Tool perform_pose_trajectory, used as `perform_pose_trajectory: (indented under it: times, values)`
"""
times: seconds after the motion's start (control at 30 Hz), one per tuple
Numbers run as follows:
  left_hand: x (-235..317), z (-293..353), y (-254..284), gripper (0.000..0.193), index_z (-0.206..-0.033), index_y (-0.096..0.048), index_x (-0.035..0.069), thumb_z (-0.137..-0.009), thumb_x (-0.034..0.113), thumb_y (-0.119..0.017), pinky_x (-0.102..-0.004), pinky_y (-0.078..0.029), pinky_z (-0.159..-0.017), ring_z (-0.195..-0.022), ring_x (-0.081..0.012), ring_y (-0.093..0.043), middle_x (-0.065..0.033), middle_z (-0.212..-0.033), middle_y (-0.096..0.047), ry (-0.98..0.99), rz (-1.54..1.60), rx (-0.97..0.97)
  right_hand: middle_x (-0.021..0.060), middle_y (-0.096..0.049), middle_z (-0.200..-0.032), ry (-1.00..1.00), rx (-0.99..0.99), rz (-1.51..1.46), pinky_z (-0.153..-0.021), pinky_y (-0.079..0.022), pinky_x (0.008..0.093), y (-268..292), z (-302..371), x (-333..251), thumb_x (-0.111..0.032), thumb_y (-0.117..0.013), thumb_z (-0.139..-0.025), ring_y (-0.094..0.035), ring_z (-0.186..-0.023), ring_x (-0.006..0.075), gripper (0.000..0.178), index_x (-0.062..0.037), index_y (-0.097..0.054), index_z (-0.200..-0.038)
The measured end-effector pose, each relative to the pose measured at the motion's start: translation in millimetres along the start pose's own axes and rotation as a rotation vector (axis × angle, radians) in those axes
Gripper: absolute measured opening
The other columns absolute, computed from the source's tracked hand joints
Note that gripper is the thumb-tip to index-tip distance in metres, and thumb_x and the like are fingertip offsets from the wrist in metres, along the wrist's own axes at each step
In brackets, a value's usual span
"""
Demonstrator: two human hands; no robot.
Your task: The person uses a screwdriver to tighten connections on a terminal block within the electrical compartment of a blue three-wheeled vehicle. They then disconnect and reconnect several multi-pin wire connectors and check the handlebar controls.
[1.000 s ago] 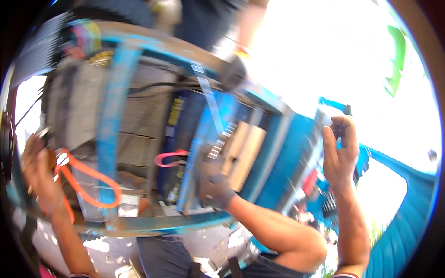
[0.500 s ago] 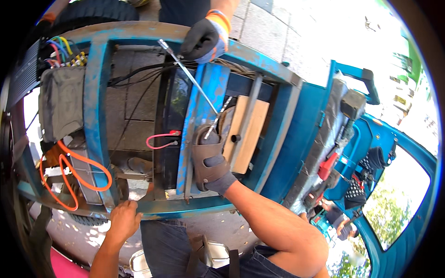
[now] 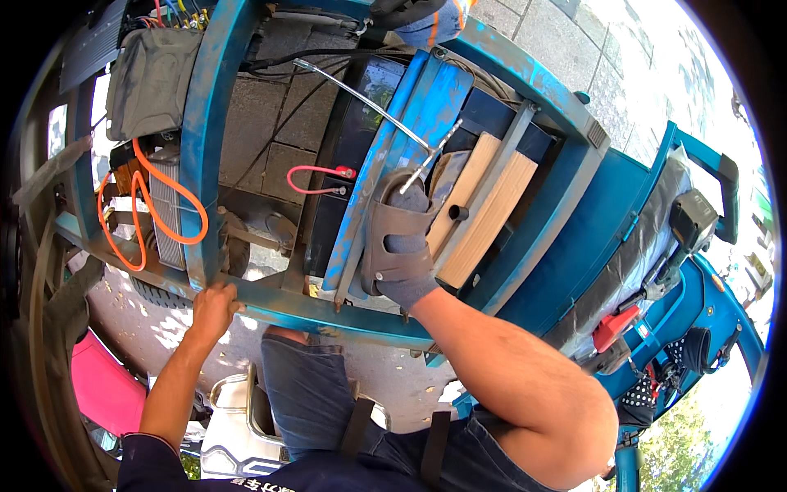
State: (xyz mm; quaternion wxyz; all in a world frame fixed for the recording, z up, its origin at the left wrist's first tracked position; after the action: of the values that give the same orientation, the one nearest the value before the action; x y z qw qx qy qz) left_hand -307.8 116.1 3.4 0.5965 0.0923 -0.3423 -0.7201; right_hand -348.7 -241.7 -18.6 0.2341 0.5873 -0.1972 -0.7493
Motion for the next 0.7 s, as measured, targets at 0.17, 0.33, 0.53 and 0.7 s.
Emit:
perform_pose_trajectory:
  times: [0.17,0.33,0.53,0.7]
  values:
    - [-0.5,5.4,1.0,0.029,-0.086,-0.063,0.0,-0.073,0.013,-0.085,-0.0541,-0.051,-0.075,-0.089,-0.0456,-0.067,-0.0232,-0.089,-0.066,-0.043,0.005,0.065,0.0191,-0.072,-0.108,0.04,-0.002,0.038,-0.094,-0.053,0.0461,-0.3,12.5,-4.6,-0.028,-0.085,-0.076,-0.067,-0.108,0.0417,0.04,-0.0098,-0.072,-0.11]
    - [17.7,3.1,6.0,0.025,-0.089,-0.062,-0.001,-0.077,0.009,-0.082,-0.0531,-0.051,-0.077,-0.091,-0.0462,-0.066,-0.0242,-0.094,-0.068,-0.049,-0.056,0.035,0.0197,-0.072,-0.107,0.049,0.027,0.07,-0.093,-0.053,0.0465,6.4,24.0,-9.1,-0.028,-0.086,-0.077,-0.067,-0.107,0.0417,0.04,-0.0083,-0.071,-0.109]
    - [140.9,-37.6,72.3,0.026,-0.098,-0.065,-0.001,-0.082,0.011,-0.08,-0.0487,-0.052,-0.082,-0.097,-0.0421,-0.068,-0.0215,-0.103,-0.069,-0.155,0.064,0.276,0.0204,-0.072,-0.106,0.055,0.029,0.092,-0.092,-0.053,0.0469,15.2,37.0,-15.2,-0.029,-0.086,-0.077,-0.068,-0.106,0.0418,0.041,-0.0065,-0.07,-0.107]
    - [117.0,-19.0,10.7,0.033,-0.106,-0.073,0.002,-0.078,0.015,-0.084,-0.0505,-0.051,-0.089,-0.107,-0.0395,-0.065,-0.0179,-0.105,-0.068,-0.201,-0.272,-0.006,0.021,-0.072,-0.105,0.032,0.027,0.107,-0.091,-0.053,0.0472,25.2,44.8,-20.3,-0.03,-0.086,-0.078,-0.068,-0.105,0.0418,0.041,-0.0051,-0.069,-0.106]
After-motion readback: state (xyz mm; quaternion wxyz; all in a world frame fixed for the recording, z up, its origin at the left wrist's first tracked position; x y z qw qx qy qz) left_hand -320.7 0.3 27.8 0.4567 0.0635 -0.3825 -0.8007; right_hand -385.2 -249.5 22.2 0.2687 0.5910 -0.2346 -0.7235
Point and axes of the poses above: each hand's wrist, its own z-axis away from the middle knuckle, its own y-axis out of the back of the hand, x = y × z, the point moved 7 cm from there along -z, towards the middle knuckle
